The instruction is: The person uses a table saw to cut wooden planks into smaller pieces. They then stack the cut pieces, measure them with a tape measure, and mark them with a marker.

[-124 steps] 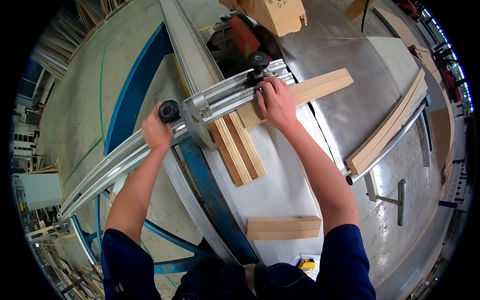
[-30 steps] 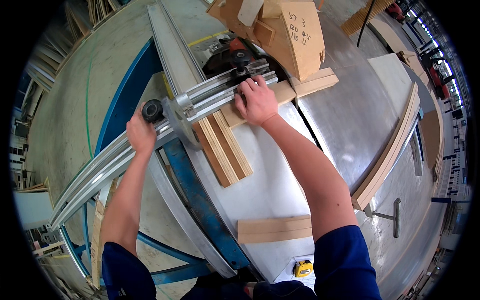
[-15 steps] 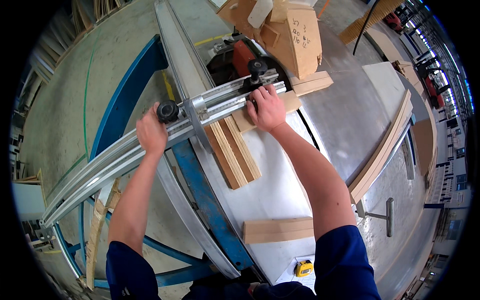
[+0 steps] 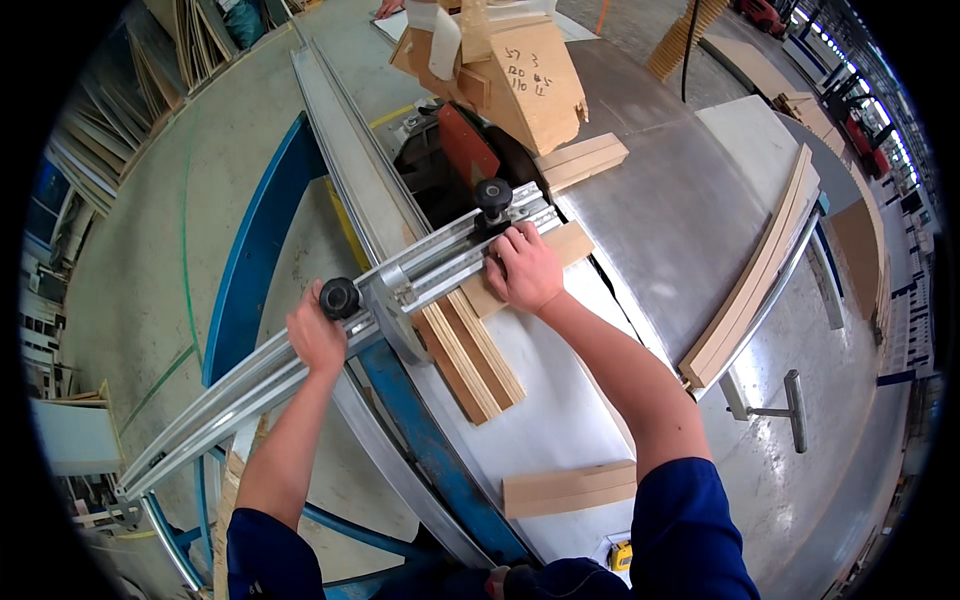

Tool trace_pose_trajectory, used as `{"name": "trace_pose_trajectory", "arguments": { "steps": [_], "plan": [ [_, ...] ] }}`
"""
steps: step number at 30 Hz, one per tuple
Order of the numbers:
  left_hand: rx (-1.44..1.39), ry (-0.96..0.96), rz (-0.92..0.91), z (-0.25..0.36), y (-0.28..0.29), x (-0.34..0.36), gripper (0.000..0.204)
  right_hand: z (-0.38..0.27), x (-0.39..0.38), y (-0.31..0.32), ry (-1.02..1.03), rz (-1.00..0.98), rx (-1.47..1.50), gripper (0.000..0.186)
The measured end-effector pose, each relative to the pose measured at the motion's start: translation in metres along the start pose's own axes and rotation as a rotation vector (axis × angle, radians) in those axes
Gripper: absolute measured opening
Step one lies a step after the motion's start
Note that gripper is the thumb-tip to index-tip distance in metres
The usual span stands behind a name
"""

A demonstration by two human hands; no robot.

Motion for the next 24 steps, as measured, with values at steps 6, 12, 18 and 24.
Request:
{"name": "trace_pose_trajectory", "arguments": {
  "steps": [6,12,18,24],
  "plan": [
    [-0.006,0.041,0.006,-0.003,-0.006,0.003,0.022,0.004,-0.001,0.001,-0.013,0.011,0.076,0.017],
    [-0.025,0.036,0.048,-0.014,-0.017,0.002,0.028,0.02,0.001,0.019,0.067,0.247,0.072,0.012],
    [-0.007,0.029,0.034,-0.016,-0.023,0.001,0.037,0.185,0.085,0.099,-0.378,0.141,-0.19,0.057],
    [-0.005,0.048,0.039,-0.01,-0.017,0.003,0.032,0.241,0.139,0.063,-0.386,-0.603,-0.451,0.089]
  ]
}}
Point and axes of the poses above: each hand's wrist, its own x-axis towards the middle knuckle, its own y-axis out of the back of the hand, z = x × y, the point moved 2 cm from there along x, towards the middle knuckle, and after that the axes turned 11 degrees about x, right-handed, at the moved point
